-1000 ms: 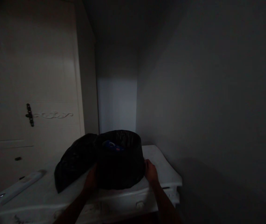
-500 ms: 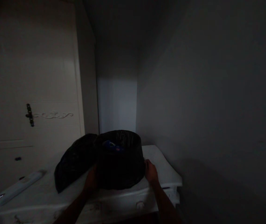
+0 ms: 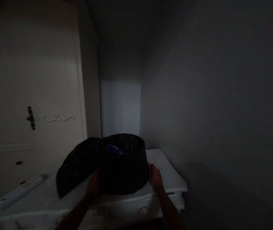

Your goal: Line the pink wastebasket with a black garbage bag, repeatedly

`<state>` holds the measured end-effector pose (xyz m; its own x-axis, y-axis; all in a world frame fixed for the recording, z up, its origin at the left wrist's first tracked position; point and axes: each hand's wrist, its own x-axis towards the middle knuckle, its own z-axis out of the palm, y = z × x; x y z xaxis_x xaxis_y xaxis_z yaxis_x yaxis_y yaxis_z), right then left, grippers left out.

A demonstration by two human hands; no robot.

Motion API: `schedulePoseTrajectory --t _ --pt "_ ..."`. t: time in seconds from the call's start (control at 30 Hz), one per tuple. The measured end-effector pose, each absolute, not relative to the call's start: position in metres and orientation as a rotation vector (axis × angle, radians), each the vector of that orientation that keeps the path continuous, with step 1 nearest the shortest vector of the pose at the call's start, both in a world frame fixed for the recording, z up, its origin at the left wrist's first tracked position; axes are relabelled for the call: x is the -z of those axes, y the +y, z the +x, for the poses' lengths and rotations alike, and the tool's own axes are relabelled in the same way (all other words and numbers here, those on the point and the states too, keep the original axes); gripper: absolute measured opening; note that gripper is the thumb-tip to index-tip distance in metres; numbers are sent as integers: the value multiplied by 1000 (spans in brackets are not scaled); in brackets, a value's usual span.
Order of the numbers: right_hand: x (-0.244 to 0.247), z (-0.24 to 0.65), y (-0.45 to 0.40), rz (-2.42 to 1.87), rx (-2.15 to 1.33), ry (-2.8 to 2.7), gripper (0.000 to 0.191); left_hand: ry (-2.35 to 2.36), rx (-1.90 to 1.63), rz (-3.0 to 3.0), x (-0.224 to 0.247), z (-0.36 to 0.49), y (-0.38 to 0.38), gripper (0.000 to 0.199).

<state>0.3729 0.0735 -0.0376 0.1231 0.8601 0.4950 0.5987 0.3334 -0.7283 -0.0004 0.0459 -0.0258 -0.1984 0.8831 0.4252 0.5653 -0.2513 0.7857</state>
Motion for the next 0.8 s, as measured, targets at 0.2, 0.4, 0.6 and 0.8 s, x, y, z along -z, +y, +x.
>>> schedulePoseTrajectory --t 0.2,0.4,0.6,0.8 --pt "35 373 71 -1386 -323 -1588 47 1631 -1433 1760 25 0 44 52" --pt "34 372 71 -1405 -320 -1605 49 1644 -1463 1755 27 1 48 52" --pt "36 373 73 -1413 -312 -1611 50 1698 -1434 1754 27 1 48 51" --pt "36 373 73 -1387 -333 -1600 49 1724 -1392 1775 27 0 48 56"
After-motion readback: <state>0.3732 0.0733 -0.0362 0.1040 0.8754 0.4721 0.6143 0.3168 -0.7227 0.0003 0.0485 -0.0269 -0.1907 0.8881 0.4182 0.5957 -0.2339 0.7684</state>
